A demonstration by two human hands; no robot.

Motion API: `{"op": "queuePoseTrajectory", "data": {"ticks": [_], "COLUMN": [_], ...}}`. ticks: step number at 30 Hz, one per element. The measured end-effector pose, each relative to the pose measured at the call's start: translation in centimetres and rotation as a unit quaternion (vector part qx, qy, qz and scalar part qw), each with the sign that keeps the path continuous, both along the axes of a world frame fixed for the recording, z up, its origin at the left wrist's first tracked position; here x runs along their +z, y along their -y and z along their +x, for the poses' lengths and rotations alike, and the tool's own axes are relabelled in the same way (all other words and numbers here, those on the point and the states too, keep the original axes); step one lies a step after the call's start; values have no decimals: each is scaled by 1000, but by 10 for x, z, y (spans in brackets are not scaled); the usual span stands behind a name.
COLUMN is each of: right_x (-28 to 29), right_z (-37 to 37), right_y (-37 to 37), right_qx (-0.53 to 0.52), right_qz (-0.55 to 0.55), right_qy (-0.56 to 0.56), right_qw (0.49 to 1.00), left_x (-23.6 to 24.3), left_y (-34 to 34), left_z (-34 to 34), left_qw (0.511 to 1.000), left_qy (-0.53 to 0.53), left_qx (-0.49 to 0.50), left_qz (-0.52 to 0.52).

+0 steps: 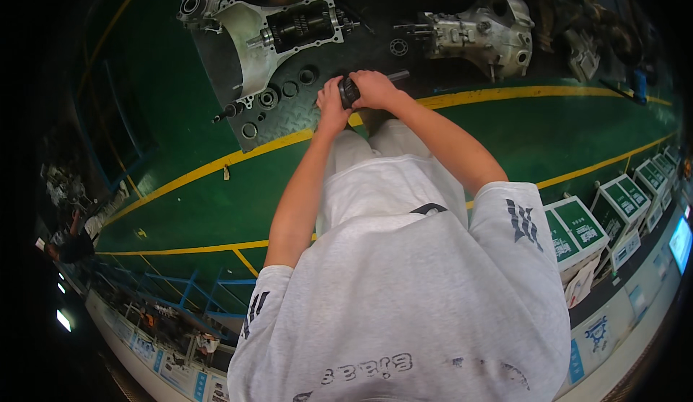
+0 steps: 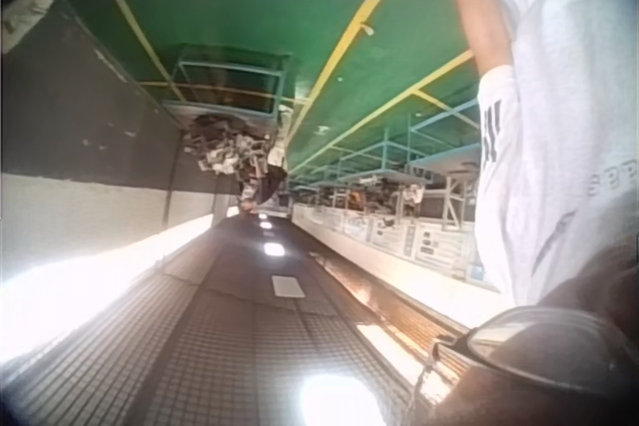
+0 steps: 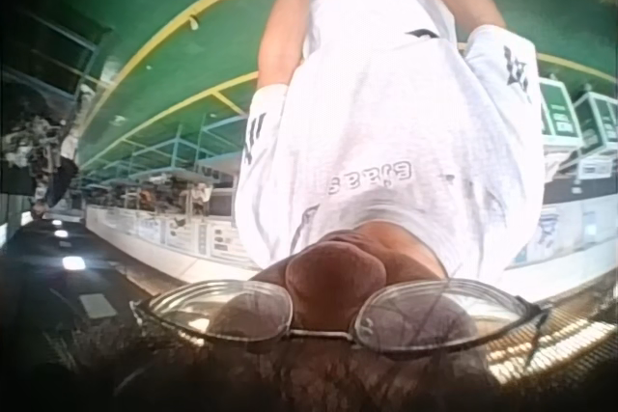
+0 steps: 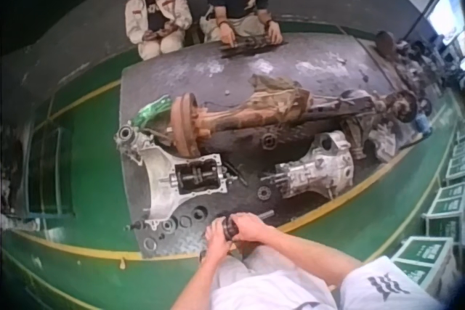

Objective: The person handles a camshaft and a small bearing by hand, turning the parts over and aligning them with a metal housing on a green work table.

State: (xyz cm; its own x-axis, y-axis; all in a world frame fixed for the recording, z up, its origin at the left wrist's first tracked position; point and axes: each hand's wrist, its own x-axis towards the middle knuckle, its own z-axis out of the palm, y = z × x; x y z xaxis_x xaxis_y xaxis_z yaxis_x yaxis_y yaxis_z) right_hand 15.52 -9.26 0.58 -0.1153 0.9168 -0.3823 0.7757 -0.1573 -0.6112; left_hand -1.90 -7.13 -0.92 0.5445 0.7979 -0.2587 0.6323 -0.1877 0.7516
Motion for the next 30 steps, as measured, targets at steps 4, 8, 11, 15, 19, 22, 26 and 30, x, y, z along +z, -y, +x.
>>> {"op": "queuePoseTrajectory", "data": {"ticks": [4, 8, 11, 15, 19, 22, 26, 30], "right_x": [-4, 5, 23, 23, 4, 8, 9, 10], "right_z": [25, 22, 9, -2, 11, 14, 10, 9], "right_y": [-21, -13, 11, 17, 20, 9, 4, 4], "right_qx": [-12, -56, -26, -53, -31, -46, -63, -80], "right_qz": [-286, -312, -20, -33, 33, -67, -67, -77], "right_qy": [-173, -183, -31, 32, -40, -37, -27, -43], "right_qw": [943, 931, 999, 998, 998, 996, 995, 993], "left_x": [-1, -4, 0, 0, 0, 1, 3, 3], "left_y": [6, 3, 3, 0, -4, -4, -3, -2], "left_z": [2, -1, -1, -5, -3, -6, -3, -5], "left_qw": [997, 997, 999, 1000, 999, 999, 1000, 999], "left_qy": [-19, -14, -18, 4, -11, -18, -12, -14], "left_qx": [-37, -39, -21, -2, -29, -33, -14, -16], "left_qz": [67, 61, 23, 13, 20, 25, 22, 25]}}
